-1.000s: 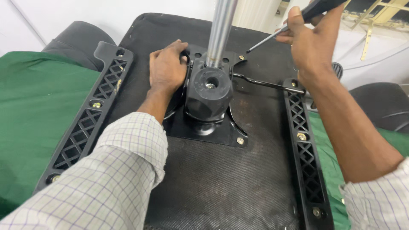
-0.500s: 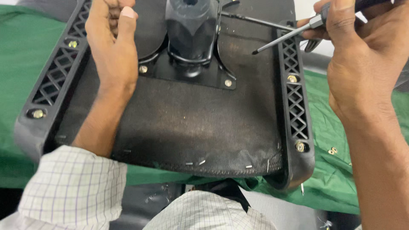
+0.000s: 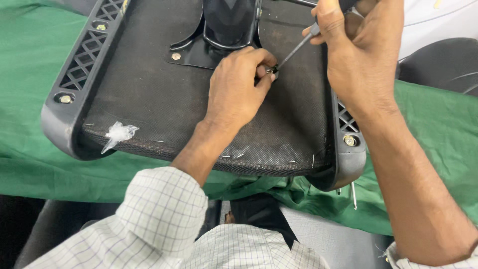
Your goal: The person uses a screwdriver to tighten screws on the underside of an overturned chair, securing the central gas-lift mechanism and side rails to the seat base. The person works methodically around the base, tightening multiple fasteners.
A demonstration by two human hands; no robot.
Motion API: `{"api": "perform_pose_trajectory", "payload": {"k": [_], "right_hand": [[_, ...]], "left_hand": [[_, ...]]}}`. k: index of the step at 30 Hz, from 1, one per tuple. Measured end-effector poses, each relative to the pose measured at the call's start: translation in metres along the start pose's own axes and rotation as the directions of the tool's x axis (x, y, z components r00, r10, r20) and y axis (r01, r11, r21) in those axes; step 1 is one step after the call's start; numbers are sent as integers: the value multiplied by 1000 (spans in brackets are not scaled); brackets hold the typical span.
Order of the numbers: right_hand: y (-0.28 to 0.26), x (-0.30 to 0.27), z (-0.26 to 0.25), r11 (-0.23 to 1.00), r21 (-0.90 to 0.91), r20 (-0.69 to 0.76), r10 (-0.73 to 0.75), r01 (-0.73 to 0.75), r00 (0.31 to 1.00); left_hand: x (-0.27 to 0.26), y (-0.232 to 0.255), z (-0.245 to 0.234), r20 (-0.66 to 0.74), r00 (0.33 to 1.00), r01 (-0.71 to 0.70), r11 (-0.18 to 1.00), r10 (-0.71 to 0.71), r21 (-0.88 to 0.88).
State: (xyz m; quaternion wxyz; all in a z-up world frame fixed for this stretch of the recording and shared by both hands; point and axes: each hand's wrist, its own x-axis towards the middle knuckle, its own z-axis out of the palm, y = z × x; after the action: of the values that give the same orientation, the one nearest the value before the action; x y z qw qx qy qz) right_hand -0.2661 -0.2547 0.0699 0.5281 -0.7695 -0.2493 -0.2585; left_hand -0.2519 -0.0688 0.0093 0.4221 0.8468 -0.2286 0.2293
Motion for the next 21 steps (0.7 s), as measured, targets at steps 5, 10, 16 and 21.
{"api": "perform_pose_trajectory", "payload": {"k": [5,10,16,21], "right_hand": [[3,5,2,1000,-22,1,-6,6,1000],[6,4,2,994,-106,17,25,-23,1000],[7,7,-2,997,-68,44,27,-24,999],[4,7,-1,998,-53,60,21,-18,998]], "left_hand": [[2,-2,12,-13,999,45,993,-44,107],[4,0,14,9,994,108,989,-109,105],[7,2,15,47,974,217,972,-221,85],[7,6,18,-3,985,172,976,-173,136]]}}
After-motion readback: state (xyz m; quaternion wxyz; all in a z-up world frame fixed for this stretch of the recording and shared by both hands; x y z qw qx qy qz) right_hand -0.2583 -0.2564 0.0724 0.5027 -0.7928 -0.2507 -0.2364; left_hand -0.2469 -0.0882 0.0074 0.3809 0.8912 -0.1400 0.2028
